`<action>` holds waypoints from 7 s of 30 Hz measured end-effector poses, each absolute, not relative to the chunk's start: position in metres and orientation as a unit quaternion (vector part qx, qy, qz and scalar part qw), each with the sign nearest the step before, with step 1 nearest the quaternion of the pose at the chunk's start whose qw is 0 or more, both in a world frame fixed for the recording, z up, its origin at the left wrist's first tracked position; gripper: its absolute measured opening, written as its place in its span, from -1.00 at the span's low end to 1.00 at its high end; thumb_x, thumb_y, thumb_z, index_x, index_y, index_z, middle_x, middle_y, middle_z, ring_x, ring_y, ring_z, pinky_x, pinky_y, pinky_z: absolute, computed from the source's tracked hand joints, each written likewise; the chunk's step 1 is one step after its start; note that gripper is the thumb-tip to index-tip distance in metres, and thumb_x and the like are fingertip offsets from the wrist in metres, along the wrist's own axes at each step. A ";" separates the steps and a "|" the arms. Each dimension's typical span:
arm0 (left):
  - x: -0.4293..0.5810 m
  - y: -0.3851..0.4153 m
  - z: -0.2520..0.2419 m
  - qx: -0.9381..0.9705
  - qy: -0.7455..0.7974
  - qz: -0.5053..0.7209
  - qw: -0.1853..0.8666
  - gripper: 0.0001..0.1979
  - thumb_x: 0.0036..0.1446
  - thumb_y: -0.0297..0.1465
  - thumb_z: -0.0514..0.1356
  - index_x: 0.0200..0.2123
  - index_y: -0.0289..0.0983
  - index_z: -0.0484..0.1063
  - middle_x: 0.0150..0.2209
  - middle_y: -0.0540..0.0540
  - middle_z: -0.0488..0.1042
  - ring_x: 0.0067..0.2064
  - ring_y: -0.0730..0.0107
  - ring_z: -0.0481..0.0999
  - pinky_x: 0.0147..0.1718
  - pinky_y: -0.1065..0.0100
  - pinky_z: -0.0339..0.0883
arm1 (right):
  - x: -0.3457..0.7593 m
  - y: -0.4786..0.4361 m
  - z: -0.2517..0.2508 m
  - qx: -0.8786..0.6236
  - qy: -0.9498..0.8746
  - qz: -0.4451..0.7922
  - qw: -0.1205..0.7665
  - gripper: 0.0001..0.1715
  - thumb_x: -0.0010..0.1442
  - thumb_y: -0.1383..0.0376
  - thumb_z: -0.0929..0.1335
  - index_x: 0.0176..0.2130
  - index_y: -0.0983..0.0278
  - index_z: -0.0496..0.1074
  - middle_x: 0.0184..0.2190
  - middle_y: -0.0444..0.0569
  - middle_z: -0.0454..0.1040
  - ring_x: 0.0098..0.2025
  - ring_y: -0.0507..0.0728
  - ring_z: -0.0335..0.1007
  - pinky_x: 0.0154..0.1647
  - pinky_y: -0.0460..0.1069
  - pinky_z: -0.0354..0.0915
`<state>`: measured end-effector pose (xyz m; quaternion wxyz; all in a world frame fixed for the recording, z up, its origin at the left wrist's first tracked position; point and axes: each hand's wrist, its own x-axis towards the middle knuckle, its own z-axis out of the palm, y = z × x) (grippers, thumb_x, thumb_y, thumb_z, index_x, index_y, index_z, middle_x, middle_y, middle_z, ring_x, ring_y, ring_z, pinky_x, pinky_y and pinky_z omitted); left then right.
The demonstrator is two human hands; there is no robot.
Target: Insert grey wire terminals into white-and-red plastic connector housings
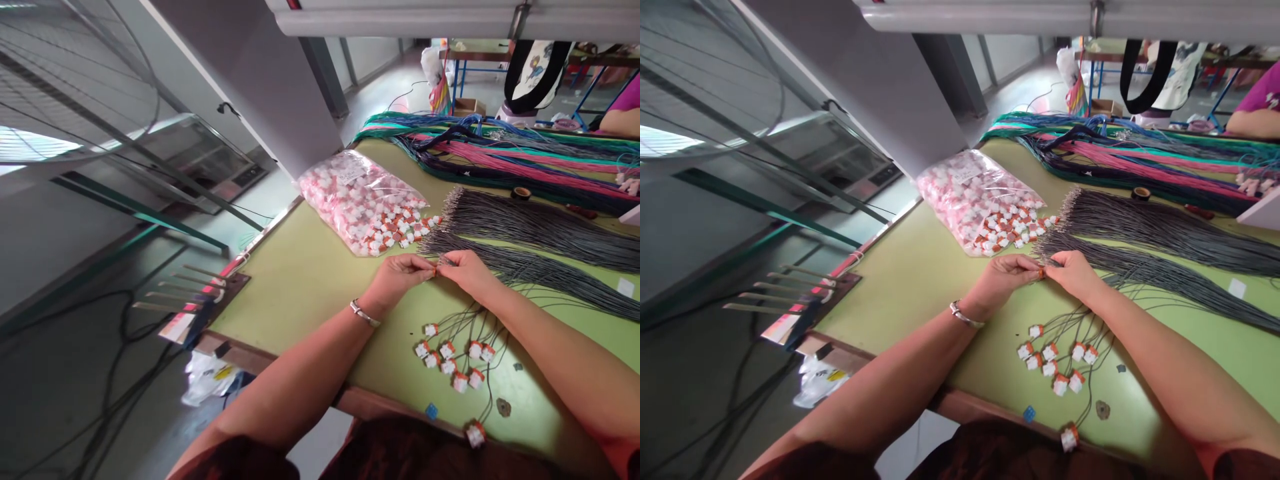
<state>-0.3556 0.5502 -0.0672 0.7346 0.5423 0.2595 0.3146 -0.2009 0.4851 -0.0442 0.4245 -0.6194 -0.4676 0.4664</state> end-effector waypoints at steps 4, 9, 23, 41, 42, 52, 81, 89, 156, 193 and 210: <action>-0.357 0.551 -0.068 0.490 0.270 0.309 0.769 -0.77 -0.25 -0.38 0.45 -0.49 -0.33 0.52 -0.38 -0.07 0.60 -0.33 0.46 0.54 -0.19 0.37 0.40 | -0.199 0.485 -0.040 -0.646 -0.482 0.417 0.420 -0.76 -0.14 0.19 0.29 -0.65 0.30 0.25 -0.72 -0.26 0.04 -0.59 -0.08 -0.11 -0.59 -0.11 -0.17; -0.356 0.552 -0.067 0.478 0.288 0.302 0.773 -0.74 -0.27 -0.38 0.46 -0.49 -0.36 0.52 -0.40 -0.08 0.60 -0.35 0.46 0.54 -0.20 0.37 0.40 | -0.200 0.486 -0.041 -0.673 -0.495 0.376 0.401 -0.79 -0.17 0.20 0.27 -0.67 0.29 0.24 -0.73 -0.24 0.05 -0.60 -0.07 -0.10 -0.60 -0.11 -0.16; -0.354 0.547 -0.065 0.482 0.316 0.328 0.749 -0.73 -0.29 -0.36 0.46 -0.49 -0.35 0.51 -0.43 -0.07 0.59 -0.36 0.43 0.54 -0.20 0.32 0.41 | -0.202 0.483 -0.044 -0.681 -0.502 0.344 0.407 -0.83 -0.18 0.23 0.26 -0.67 0.28 0.22 -0.73 -0.24 0.08 -0.61 -0.07 -0.07 -0.60 -0.12 -0.12; -0.353 0.547 -0.065 0.521 0.285 0.323 0.737 -0.76 -0.27 -0.37 0.45 -0.51 -0.35 0.51 -0.37 -0.10 0.59 -0.29 0.38 0.55 -0.12 0.28 0.40 | -0.205 0.482 -0.045 -0.668 -0.477 0.374 0.432 -0.78 -0.15 0.19 0.26 -0.65 0.28 0.20 -0.69 -0.23 0.06 -0.57 -0.06 -0.09 -0.57 -0.10 -0.13; -0.354 0.547 -0.064 0.516 0.285 0.318 0.743 -0.76 -0.26 -0.37 0.45 -0.50 -0.36 0.51 -0.37 -0.10 0.59 -0.30 0.38 0.55 -0.13 0.28 0.40 | -0.204 0.482 -0.044 -0.667 -0.481 0.367 0.433 -0.78 -0.14 0.18 0.26 -0.64 0.28 0.21 -0.68 -0.22 0.07 -0.57 -0.06 -0.08 -0.57 -0.10 -0.11; -0.356 0.551 -0.065 0.474 0.287 0.329 0.765 -0.75 -0.28 -0.40 0.46 -0.49 -0.36 0.51 -0.41 -0.09 0.59 -0.35 0.42 0.54 -0.22 0.33 0.42 | -0.203 0.483 -0.045 -0.679 -0.497 0.331 0.428 -0.80 -0.14 0.22 0.26 -0.56 0.32 0.35 -0.65 -0.19 0.21 -0.56 -0.04 0.00 -0.54 -0.11 -0.02; -0.387 0.558 -0.024 0.839 0.115 -0.014 0.531 -0.85 0.05 -0.38 0.21 -0.38 -0.29 0.59 -0.32 -0.11 0.60 -0.31 0.37 0.54 -0.29 0.42 0.37 | -0.193 0.490 -0.044 -0.680 -0.701 0.170 0.134 -0.91 0.08 0.32 0.37 -0.34 0.29 0.46 -0.38 -0.04 0.41 -0.39 0.05 0.28 -0.37 -0.08 0.11; -0.370 0.587 -0.054 0.841 0.439 0.261 0.178 -0.76 0.18 -0.43 0.07 -0.19 -0.28 0.53 -0.23 -0.13 0.54 -0.16 0.29 0.49 -0.11 0.32 0.30 | -0.198 0.488 -0.044 -0.641 -0.742 0.119 0.155 -0.92 0.13 0.42 0.29 -0.34 0.32 0.39 -0.26 0.08 0.40 -0.18 0.15 0.25 -0.15 0.00 0.15; -0.360 0.555 -0.057 0.384 0.305 0.279 0.826 -0.74 -0.25 -0.36 0.45 -0.55 -0.38 0.47 -0.55 -0.01 0.48 -0.49 0.59 0.43 -0.42 0.51 0.34 | -0.207 0.476 -0.047 -0.648 -0.635 0.127 0.401 -0.87 -0.09 0.31 0.30 -0.42 0.27 0.39 -0.52 -0.09 0.43 -0.47 0.05 0.28 -0.40 -0.07 0.17; -0.359 0.552 -0.056 0.418 0.316 0.237 0.818 -0.72 -0.20 -0.37 0.43 -0.48 -0.39 0.43 -0.52 0.00 0.48 -0.49 0.52 0.51 -0.43 0.48 0.37 | -0.205 0.479 -0.053 -0.640 -0.555 0.234 0.477 -0.79 0.14 0.22 0.22 -0.48 0.24 0.25 -0.67 -0.20 0.24 -0.57 -0.02 0.12 -0.51 -0.11 0.08; -0.360 0.556 -0.053 0.439 0.340 0.277 0.784 -0.72 -0.20 -0.36 0.43 -0.49 -0.39 0.43 -0.52 0.01 0.48 -0.50 0.53 0.50 -0.42 0.46 0.38 | -0.211 0.480 -0.049 -0.669 -0.542 0.233 0.453 -0.86 -0.11 0.26 0.27 -0.58 0.29 0.30 -0.68 -0.20 0.22 -0.59 -0.05 0.05 -0.56 -0.11 0.03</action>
